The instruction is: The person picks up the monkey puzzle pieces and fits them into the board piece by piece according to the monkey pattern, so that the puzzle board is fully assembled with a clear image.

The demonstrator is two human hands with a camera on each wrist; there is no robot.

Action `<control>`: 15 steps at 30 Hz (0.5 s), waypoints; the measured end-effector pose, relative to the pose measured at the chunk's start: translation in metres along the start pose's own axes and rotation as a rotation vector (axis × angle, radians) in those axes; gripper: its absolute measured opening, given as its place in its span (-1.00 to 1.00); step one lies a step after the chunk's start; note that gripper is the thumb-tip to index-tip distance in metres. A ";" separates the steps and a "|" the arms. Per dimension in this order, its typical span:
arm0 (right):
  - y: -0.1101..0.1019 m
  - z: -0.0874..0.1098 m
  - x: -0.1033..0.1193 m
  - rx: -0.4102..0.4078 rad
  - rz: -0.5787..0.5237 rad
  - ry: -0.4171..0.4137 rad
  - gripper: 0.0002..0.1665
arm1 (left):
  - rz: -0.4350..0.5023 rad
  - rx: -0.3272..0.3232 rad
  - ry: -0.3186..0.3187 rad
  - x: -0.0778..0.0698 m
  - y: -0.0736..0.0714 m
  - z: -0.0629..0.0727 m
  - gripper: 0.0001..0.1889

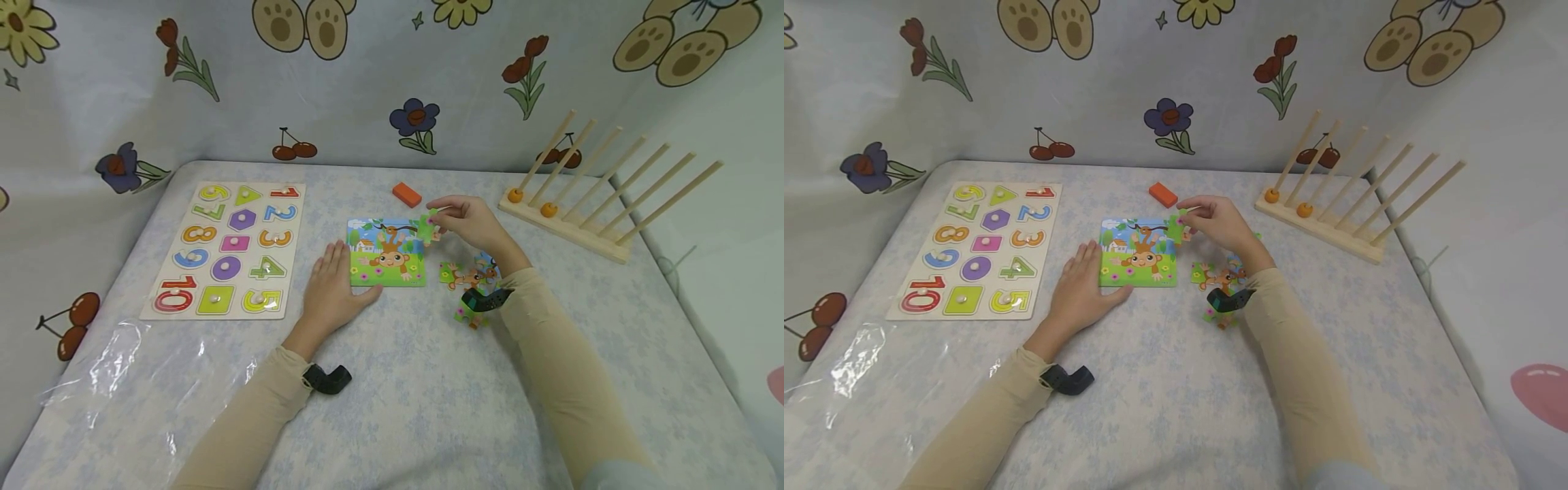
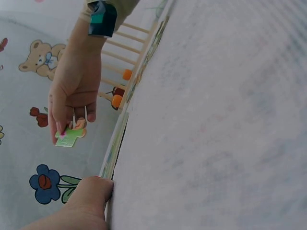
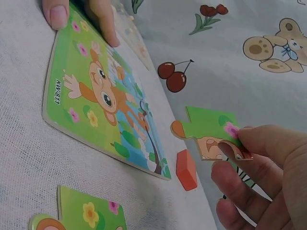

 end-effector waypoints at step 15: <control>0.002 -0.003 0.000 0.018 0.012 0.001 -0.60 | 0.002 -0.002 0.001 0.000 0.001 0.000 0.18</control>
Point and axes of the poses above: each hand's wrist, its own z-axis away from the middle knuckle, its own y-axis out of the palm, x = y × z, the point moved 3 cm from there along -z, towards the middle knuckle, and after that the axes turned 12 degrees about -y, right-handed, at the moved point
